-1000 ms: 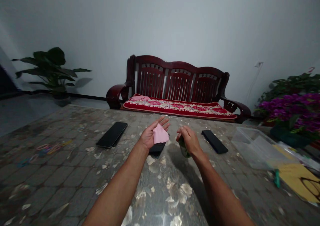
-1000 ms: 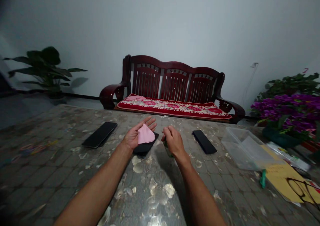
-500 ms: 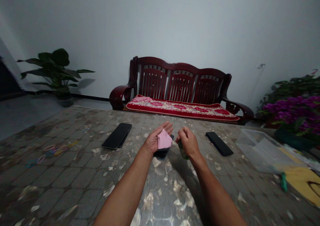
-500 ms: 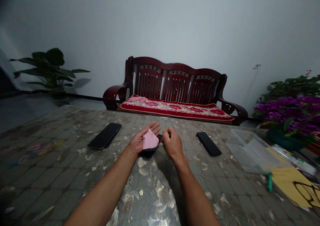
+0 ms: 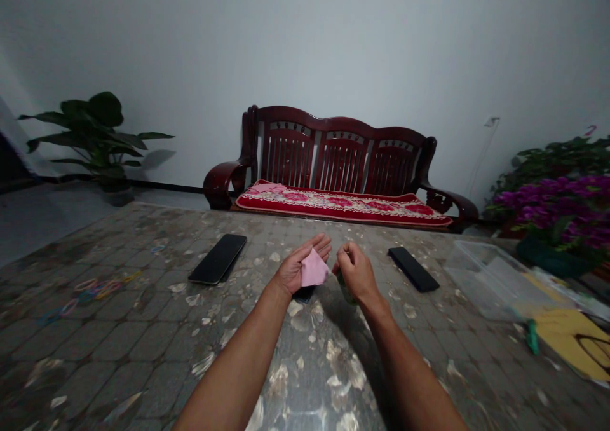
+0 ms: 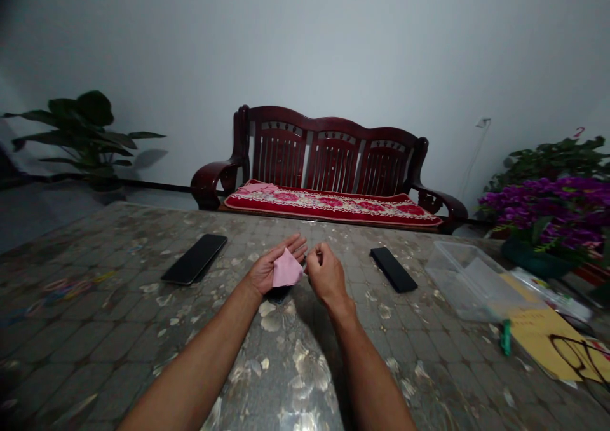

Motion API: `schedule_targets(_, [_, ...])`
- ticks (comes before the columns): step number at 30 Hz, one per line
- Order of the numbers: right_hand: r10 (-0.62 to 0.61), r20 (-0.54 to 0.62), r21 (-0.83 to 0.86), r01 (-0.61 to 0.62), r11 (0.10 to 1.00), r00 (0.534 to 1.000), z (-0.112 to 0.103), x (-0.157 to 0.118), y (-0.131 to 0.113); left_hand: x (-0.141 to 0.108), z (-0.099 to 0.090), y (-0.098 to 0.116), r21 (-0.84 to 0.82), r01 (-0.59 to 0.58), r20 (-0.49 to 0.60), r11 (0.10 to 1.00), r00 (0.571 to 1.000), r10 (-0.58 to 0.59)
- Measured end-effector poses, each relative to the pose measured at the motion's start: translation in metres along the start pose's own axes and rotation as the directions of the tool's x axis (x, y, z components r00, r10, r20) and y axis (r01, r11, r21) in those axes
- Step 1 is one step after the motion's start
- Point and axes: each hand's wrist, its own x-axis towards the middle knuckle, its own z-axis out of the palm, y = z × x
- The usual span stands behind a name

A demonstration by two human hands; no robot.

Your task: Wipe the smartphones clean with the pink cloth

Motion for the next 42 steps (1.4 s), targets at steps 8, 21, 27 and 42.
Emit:
schedule_targets(8, [0.029,-0.004,0.107,-0.029,0.994,1.0,0.0,-0.001,0.001,0.002,-0.005,-0.004,0.006,0.005,0.035,1.0,0.999,-0.005])
schedule_targets(21, [0.036,0.007,0.064,-0.037,0.997,0.999,0.002,-0.002,0.007,0.004,-0.005,-0.011,-0.004,0.014,0.041,1.0,0.999,-0.014])
schedule_targets(27, [0.064,-0.031,0.189,-0.057,0.98,0.997,-0.001,0.002,0.012,0.003,-0.007,-0.011,0.012,0.028,0.025,1.0,0.999,-0.029])
schedule_targets(42, [0.084,-0.122,0.108,-0.071,0.992,0.989,-0.018,0.003,0.023,0.002,-0.005,-0.011,0.028,0.022,-0.044,0.999,0.999,-0.021])
